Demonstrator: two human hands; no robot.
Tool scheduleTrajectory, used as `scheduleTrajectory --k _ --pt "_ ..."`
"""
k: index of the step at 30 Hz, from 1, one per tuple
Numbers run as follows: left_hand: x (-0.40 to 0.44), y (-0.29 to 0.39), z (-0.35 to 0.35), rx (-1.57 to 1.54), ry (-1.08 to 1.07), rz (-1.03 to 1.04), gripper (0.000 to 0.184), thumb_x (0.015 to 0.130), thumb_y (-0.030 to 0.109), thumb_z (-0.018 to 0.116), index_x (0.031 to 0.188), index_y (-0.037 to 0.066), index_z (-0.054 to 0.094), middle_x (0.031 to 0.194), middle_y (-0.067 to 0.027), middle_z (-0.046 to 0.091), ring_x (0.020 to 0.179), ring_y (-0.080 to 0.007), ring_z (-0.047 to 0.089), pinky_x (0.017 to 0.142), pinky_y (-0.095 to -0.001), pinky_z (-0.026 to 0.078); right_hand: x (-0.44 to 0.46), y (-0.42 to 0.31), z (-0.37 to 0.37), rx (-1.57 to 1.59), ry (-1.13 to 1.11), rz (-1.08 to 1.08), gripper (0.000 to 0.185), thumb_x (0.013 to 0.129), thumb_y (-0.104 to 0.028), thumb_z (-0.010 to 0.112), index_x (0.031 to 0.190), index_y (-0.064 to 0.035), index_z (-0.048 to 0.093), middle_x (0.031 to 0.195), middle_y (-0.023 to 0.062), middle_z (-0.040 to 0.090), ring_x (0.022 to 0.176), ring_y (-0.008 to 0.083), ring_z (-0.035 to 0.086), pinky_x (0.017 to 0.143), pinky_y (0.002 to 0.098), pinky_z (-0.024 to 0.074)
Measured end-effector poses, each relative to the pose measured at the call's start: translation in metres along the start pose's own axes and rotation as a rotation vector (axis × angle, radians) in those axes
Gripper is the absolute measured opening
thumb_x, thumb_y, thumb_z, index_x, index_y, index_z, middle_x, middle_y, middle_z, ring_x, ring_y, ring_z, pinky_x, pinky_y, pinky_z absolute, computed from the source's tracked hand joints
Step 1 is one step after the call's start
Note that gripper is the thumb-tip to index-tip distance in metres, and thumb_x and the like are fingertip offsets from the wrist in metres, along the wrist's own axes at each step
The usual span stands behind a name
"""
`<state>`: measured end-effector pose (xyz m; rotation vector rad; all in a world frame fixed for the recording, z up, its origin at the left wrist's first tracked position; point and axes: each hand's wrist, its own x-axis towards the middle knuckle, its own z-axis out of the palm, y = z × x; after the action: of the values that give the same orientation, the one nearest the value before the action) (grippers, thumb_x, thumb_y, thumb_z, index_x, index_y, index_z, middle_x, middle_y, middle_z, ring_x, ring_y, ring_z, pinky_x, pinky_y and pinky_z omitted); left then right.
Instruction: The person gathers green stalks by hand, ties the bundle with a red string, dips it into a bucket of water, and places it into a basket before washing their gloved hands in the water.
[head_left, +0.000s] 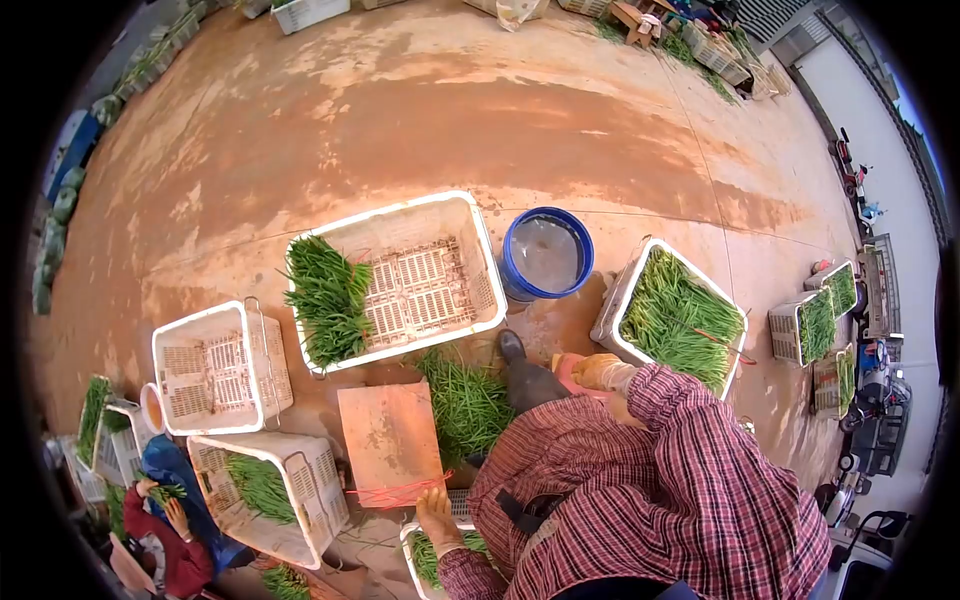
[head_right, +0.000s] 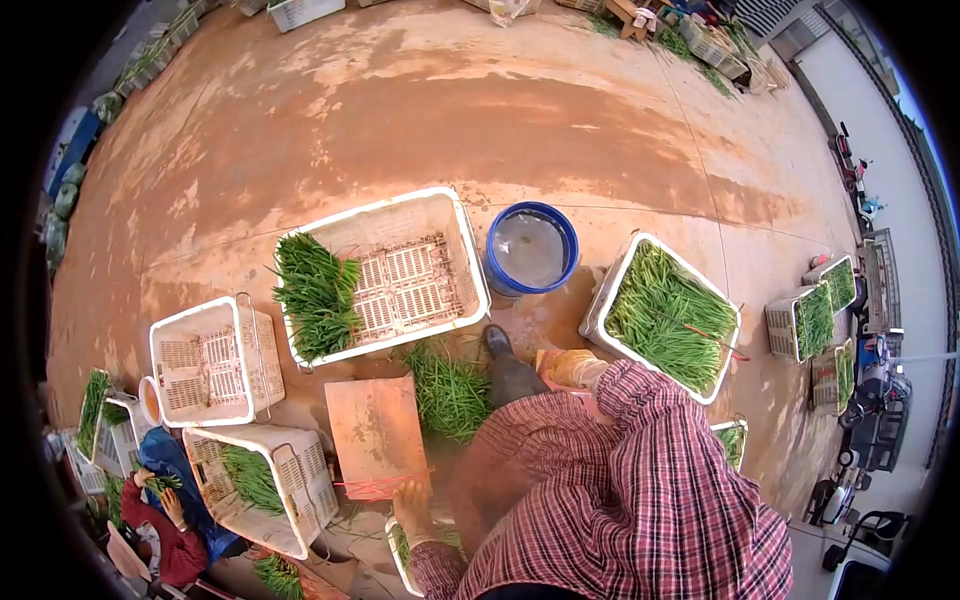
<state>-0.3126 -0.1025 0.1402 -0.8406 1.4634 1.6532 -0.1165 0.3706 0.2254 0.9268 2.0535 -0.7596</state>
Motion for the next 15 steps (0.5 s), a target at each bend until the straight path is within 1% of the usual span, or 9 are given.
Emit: scheduleTrajectory --k 2,3,4,6,8,9,11,14,15 --pt "-0.012 -0.003 -0.016 -0.044 0.116 -0.044 0.06 0.106 0.049 0.042 0.143 0.003 0.047 0.139 -0.017 0.057 0.13 -0.0323 0.054 0.112 -0.0452 0.039 0.003 0.025 0.006 -0.03 -0.095 -0.011 0.04 0.093 -0.039 0.057 0.116 -0.0098 0.071 0.118 0.0102 0.072 0.112 0.0339 0.066 0.096 0.0434 0.0504" --pt "-0.017 -0.005 -0.018 -0.044 0.169 -0.067 0.06 0.106 0.049 0.041 0.144 0.003 0.046 0.14 -0.0173 0.056 0.133 -0.0326 0.052 0.113 -0.0449 0.038 0.016 0.038 0.016 0.001 -0.085 -0.003 0.04 0.093 -0.039 0.057 0.116 -0.0098 0.071 0.118 0.0102 0.072 0.112 0.0339 0.066 0.096 0.0434 0.0504" --pt "-0.022 -0.006 -0.02 -0.046 0.222 -0.09 0.061 0.106 0.05 0.041 0.145 0.003 0.046 0.141 -0.0176 0.055 0.136 -0.0328 0.05 0.115 -0.0446 0.037 0.031 0.048 0.029 0.073 -0.065 -0.011 0.036 0.091 -0.034 0.06 0.114 -0.0094 0.071 0.119 0.0104 0.071 0.112 0.0342 0.066 0.094 0.0434 0.0509" --pt "-0.03 -0.016 -0.017 -0.014 0.248 -0.129 0.06 0.105 0.049 0.042 0.144 0.003 0.046 0.141 -0.0175 0.055 0.135 -0.0327 0.05 0.115 -0.0446 0.037 0.061 0.076 0.042 0.155 -0.028 0.004 0.032 0.09 -0.029 0.063 0.113 -0.009 0.071 0.12 0.0107 0.071 0.112 0.0345 0.066 0.093 0.0434 0.0514" --pt "-0.041 -0.019 0.009 0.075 0.212 -0.148 0.06 0.105 0.049 0.043 0.143 0.003 0.046 0.141 -0.0174 0.055 0.135 -0.0326 0.05 0.114 -0.0445 0.037 0.075 0.1 0.051 0.385 0.069 -0.045 0.028 0.089 -0.025 0.064 0.111 -0.0079 0.072 0.122 0.0111 0.07 0.112 0.0352 0.066 0.092 0.0442 0.0522" --pt "-0.043 -0.02 0.026 0.109 0.188 -0.151 0.06 0.105 0.049 0.044 0.143 0.004 0.047 0.141 -0.0173 0.055 0.134 -0.0326 0.05 0.114 -0.0445 0.037 0.064 0.102 0.03 0.408 0.078 -0.029 0.028 0.089 -0.025 0.064 0.111 -0.0079 0.072 0.122 0.0111 0.07 0.112 0.0352 0.066 0.092 0.0442 0.0522" --pt "-0.035 -0.02 0.07 0.18 0.117 -0.148 0.059 0.105 0.049 0.045 0.143 0.004 0.047 0.14 -0.0172 0.055 0.134 -0.0325 0.05 0.114 -0.0444 0.037 0.024 0.103 -0.045 0.287 0.03 -0.142 0.033 0.092 -0.031 0.06 0.112 -0.0072 0.072 0.123 0.0113 0.069 0.113 0.0348 0.065 0.093 0.0448 0.0524" --pt "-0.015 -0.013 0.13 0.276 0.003 -0.127 0.059 0.104 0.049 0.046 0.142 0.004 0.048 0.14 -0.017 0.055 0.133 -0.0324 0.05 0.114 -0.0443 0.038 0.019 0.124 -0.075 0.202 -0.019 -0.105 0.036 0.094 -0.033 0.056 0.112 -0.0079 0.072 0.121 0.0112 0.07 0.114 0.034 0.065 0.096 0.0444 0.0521" --pt "-0.011 -0.007 0.153 0.295 -0.036 -0.11 0.058 0.104 0.049 0.046 0.141 0.004 0.048 0.14 -0.017 0.055 0.133 -0.0323 0.05 0.114 -0.0442 0.038 0.03 0.143 -0.066 0.221 -0.005 -0.078 0.036 0.094 -0.033 0.056 0.112 -0.0079 0.072 0.121 0.0112 0.07 0.114 0.034 0.065 0.096 0.0444 0.0521"
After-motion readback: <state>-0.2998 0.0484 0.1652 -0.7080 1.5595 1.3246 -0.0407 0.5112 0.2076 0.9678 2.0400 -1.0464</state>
